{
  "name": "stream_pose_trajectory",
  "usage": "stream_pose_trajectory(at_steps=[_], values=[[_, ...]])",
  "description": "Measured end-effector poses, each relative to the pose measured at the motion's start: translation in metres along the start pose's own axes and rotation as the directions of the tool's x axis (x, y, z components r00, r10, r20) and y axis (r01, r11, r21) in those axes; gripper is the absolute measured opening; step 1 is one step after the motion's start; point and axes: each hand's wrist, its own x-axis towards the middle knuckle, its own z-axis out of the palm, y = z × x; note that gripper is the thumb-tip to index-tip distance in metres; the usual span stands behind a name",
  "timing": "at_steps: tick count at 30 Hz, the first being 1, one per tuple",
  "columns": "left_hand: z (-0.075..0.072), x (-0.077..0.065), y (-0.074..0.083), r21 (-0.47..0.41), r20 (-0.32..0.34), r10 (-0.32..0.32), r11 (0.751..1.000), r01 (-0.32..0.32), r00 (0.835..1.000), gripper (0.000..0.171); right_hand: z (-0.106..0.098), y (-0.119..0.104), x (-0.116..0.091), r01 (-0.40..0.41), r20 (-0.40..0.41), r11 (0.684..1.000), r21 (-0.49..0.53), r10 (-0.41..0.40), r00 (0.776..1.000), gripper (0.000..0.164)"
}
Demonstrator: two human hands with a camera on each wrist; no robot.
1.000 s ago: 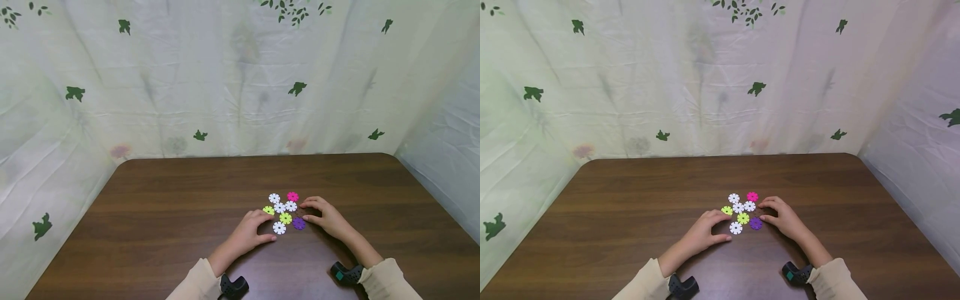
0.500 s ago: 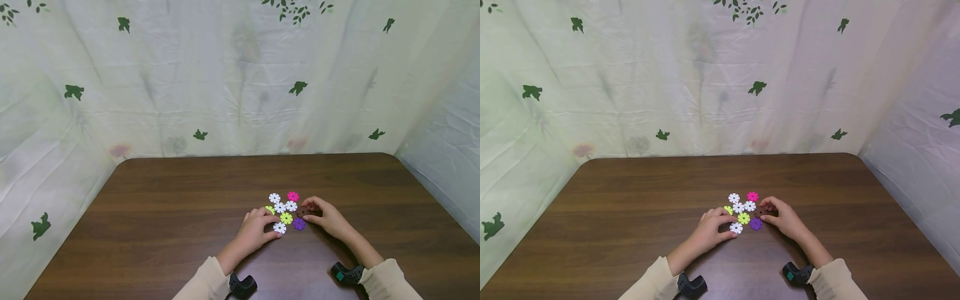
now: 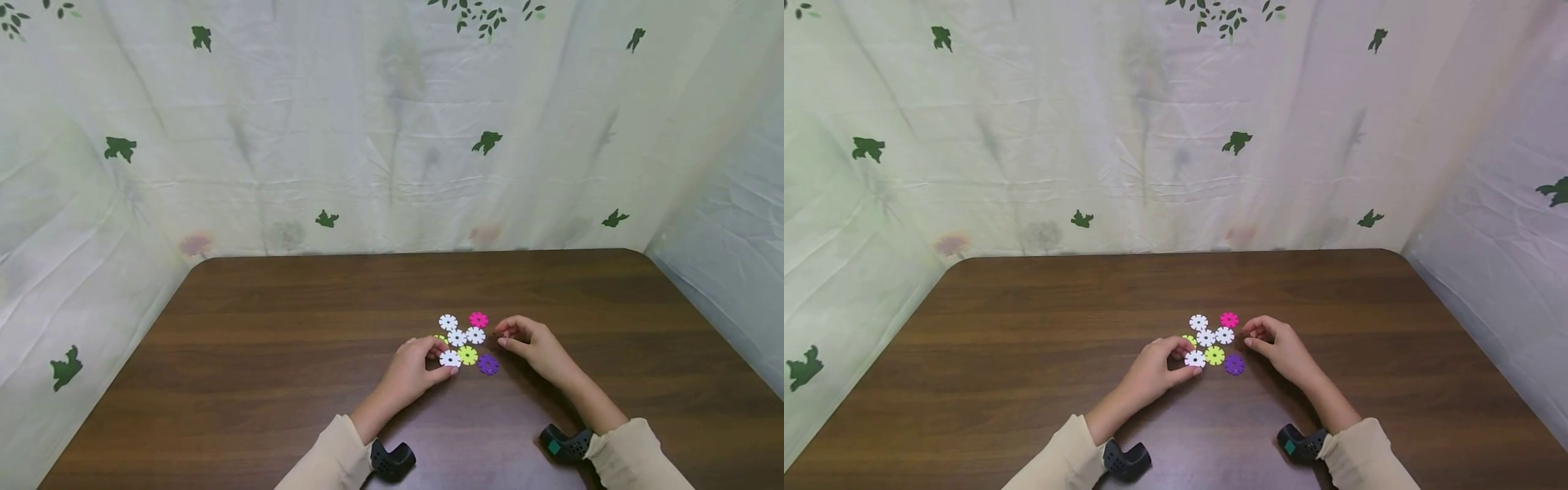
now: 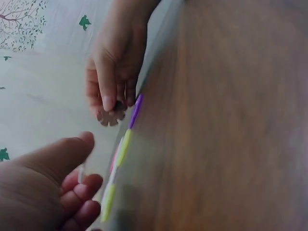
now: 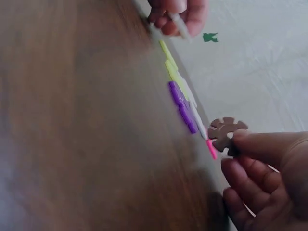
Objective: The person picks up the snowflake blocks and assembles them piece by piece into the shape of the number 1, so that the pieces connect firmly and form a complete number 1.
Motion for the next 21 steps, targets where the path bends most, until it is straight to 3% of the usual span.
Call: stream_pose_trajectory(at_steps=[7,15,21], values=[[-0.017,0.005,0.001,-0.126,-0.079,-0.011,0.992,0.001,0.997,0.028,-0.006,-0.012,0.009,-0.027,-0.043,0.995,0.096,0.031,0.999,0.015],[-0.04,0.011,0.005,-0.125,-0.145,0.003,0.992,-0.022,0.989,0.028,-0.007,-0.042,0.023,0.026,-0.083,0.985,0.17,-0.012,0.997,0.018],[-0.048,0.016,0.002,-0.134,-0.203,-0.017,0.991,-0.011,0.979,0.03,0.003,-0.063,0.031,0.061,-0.074,0.955,0.291,-0.041,0.996,0.018]])
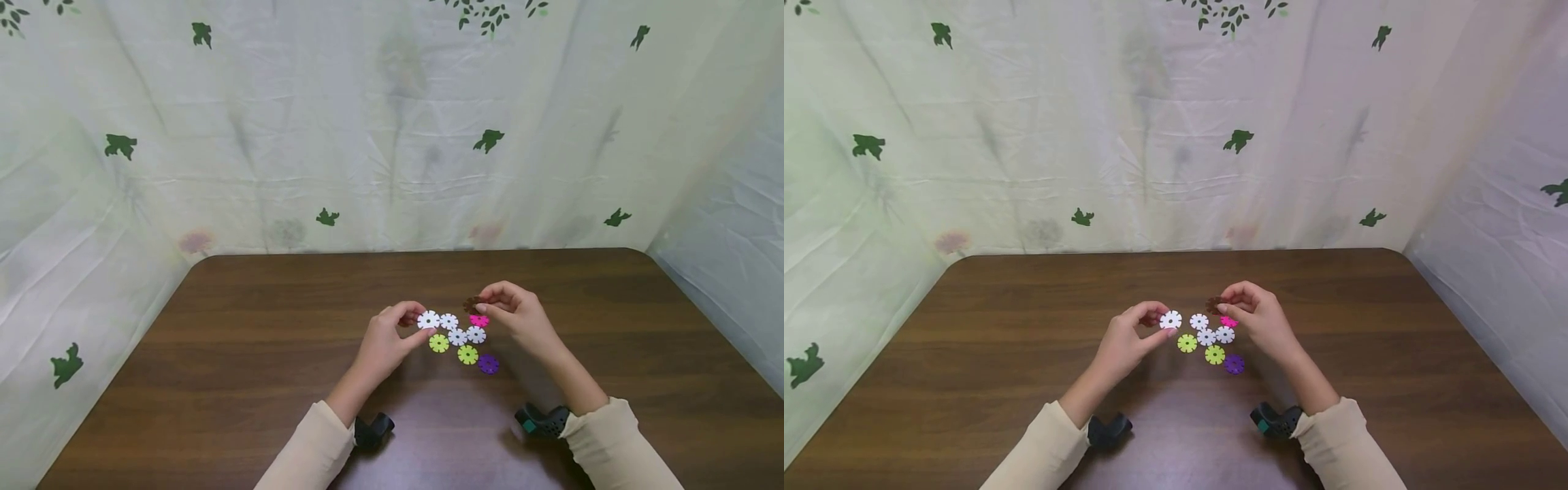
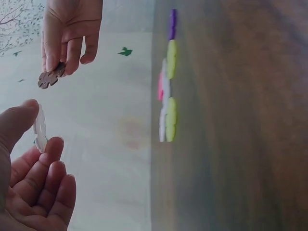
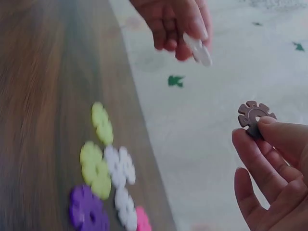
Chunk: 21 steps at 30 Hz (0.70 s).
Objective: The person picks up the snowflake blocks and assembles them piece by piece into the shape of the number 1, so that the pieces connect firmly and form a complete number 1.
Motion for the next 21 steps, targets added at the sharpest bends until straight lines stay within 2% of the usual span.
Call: stream_pose_trajectory(at_steps=[7,13,17,21], values=[[-0.002,0.001,0.0,-0.008,-0.018,0.051,0.999,-0.052,0.999,0.04,0.016,-0.005,0.001,-0.01,0.017,0.999,0.054,0.009,1.0,0.018],[-0.001,0.0,0.0,0.018,-0.027,0.104,0.994,-0.104,0.994,0.033,0.021,-0.003,-0.001,0.01,0.06,0.997,0.073,-0.015,0.998,0.015],[0.001,-0.002,-0.001,0.009,-0.039,0.095,0.995,-0.095,0.995,0.031,0.025,-0.005,-0.003,0.026,0.078,0.996,0.082,-0.032,0.996,0.012],[0.005,-0.004,-0.005,-0.004,-0.047,0.075,0.997,-0.075,0.996,0.03,0.031,-0.017,-0.006,0.054,0.077,0.998,0.044,-0.057,0.995,0.011]])
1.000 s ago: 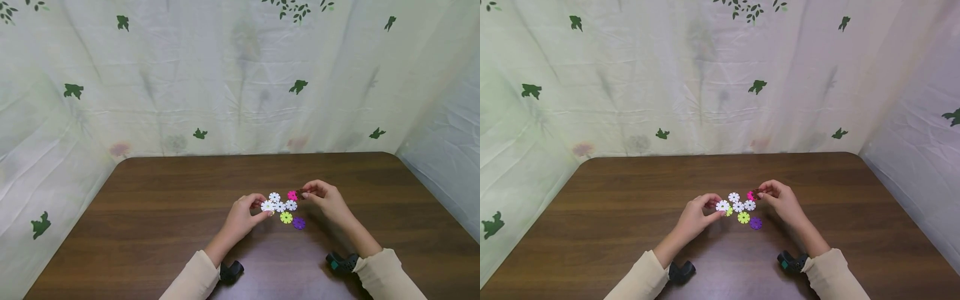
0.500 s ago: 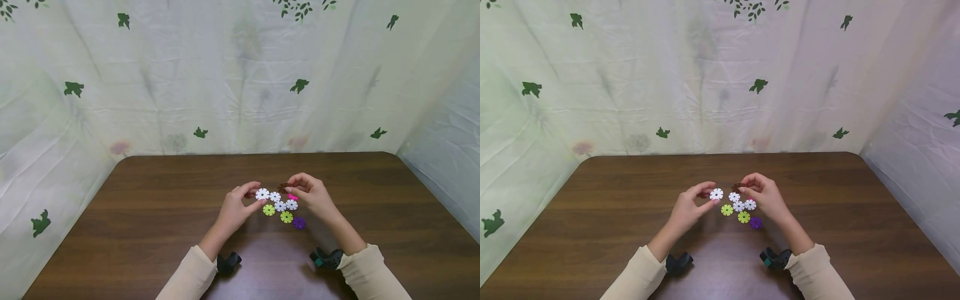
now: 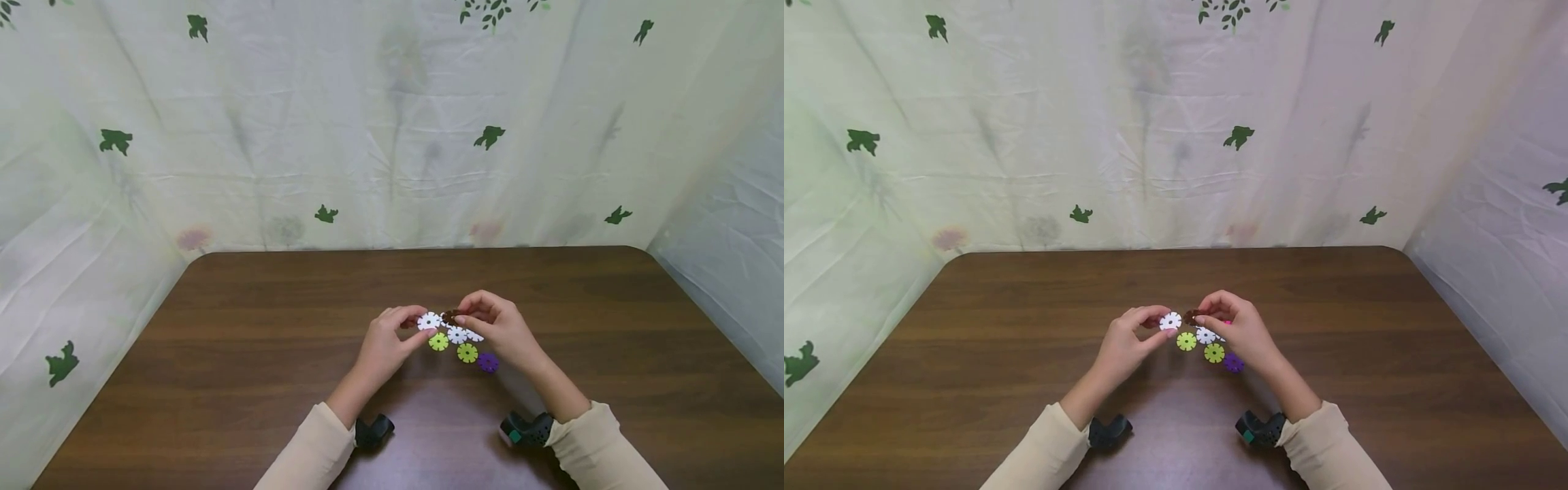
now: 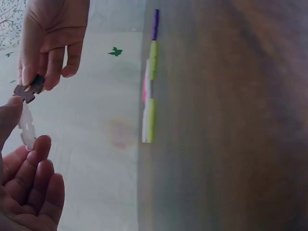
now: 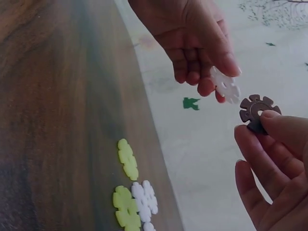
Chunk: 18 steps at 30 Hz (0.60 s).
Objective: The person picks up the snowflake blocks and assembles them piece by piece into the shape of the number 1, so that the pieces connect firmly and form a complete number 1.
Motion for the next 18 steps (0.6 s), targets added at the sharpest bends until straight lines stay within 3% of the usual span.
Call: stream_pose_trajectory(at_steps=[7,18], values=[[0.005,-0.004,-0.004,-0.029,-0.015,0.026,0.999,-0.026,1.0,0.029,0.007,-0.012,-0.002,-0.009,0.007,0.998,-0.067,0.01,1.0,0.01],[0.009,-0.009,-0.005,-0.088,-0.043,0.026,0.996,-0.03,0.999,0.025,0.012,-0.006,-0.003,0.037,0.008,0.998,-0.053,-0.037,0.999,0.007]])
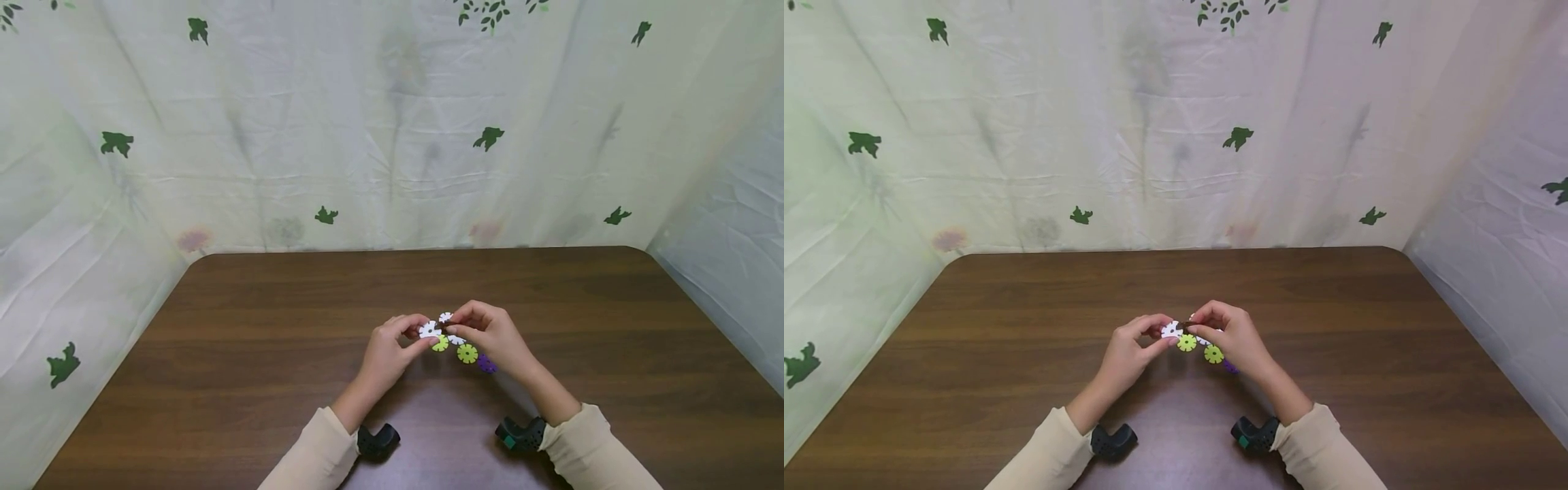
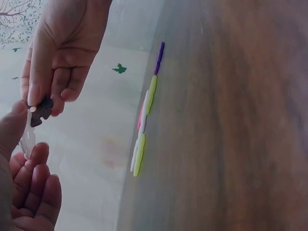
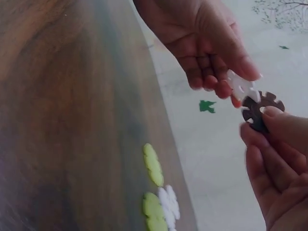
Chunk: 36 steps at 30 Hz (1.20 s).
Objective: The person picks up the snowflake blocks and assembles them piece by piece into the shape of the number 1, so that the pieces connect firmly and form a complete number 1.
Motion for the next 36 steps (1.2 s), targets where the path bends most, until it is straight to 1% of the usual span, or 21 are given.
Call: stream_pose_trajectory(at_steps=[5,8,11,13,15,18,22,24,26,31,36], values=[[0.002,-0.001,-0.002,-0.021,-0.008,-0.006,1.0,0.006,1.0,0.024,0.002,0.002,0.0,0.003,-0.009,1.0,0.016,-0.003,1.0,0.007],[0.003,-0.001,-0.002,-0.014,-0.012,-0.012,1.0,0.012,1.0,0.023,0.003,0.004,0.0,-0.008,-0.017,1.0,0.029,0.009,1.0,0.008],[0.003,-0.002,-0.002,-0.011,-0.003,-0.026,1.0,0.026,1.0,0.023,0.002,0.014,0.001,-0.036,-0.018,0.997,0.065,0.037,0.999,0.01],[0.003,-0.002,-0.003,-0.027,0.003,-0.039,0.999,0.039,0.999,0.025,0.002,0.021,0.002,-0.051,-0.011,0.994,0.097,0.052,0.999,0.011],[0.002,-0.002,-0.003,-0.051,0.0,-0.038,0.998,0.038,0.999,0.029,0.003,0.029,0.003,-0.072,-0.006,0.989,0.128,0.073,0.997,0.013],[0.001,-0.003,-0.004,-0.072,-0.007,0.01,0.997,-0.01,1.0,0.038,0.003,0.033,0.004,-0.081,-0.001,0.985,0.152,0.082,0.997,0.014],[0.0,-0.002,-0.004,-0.049,0.004,0.113,0.992,-0.113,0.994,0.046,0.004,0.033,0.003,-0.104,0.002,0.979,0.173,0.105,0.994,0.017],[0.0,-0.003,-0.003,-0.032,0.015,0.14,0.99,-0.14,0.99,0.047,0.005,0.032,0.002,-0.116,0.01,0.978,0.175,0.116,0.993,0.019],[0.001,-0.003,-0.003,-0.017,0.022,0.151,0.988,-0.151,0.988,0.046,0.007,0.031,0.002,-0.133,0.02,0.975,0.176,0.132,0.991,0.019],[0.002,-0.003,-0.002,0.0,0.03,0.156,0.988,-0.156,0.987,0.04,0.01,0.03,0.0,-0.158,0.037,0.972,0.176,0.153,0.987,0.02],[0.003,-0.003,-0.002,-0.006,0.04,0.171,0.985,-0.171,0.984,0.035,0.01,0.028,-0.002,-0.148,0.046,0.976,0.159,0.142,0.989,0.022]])
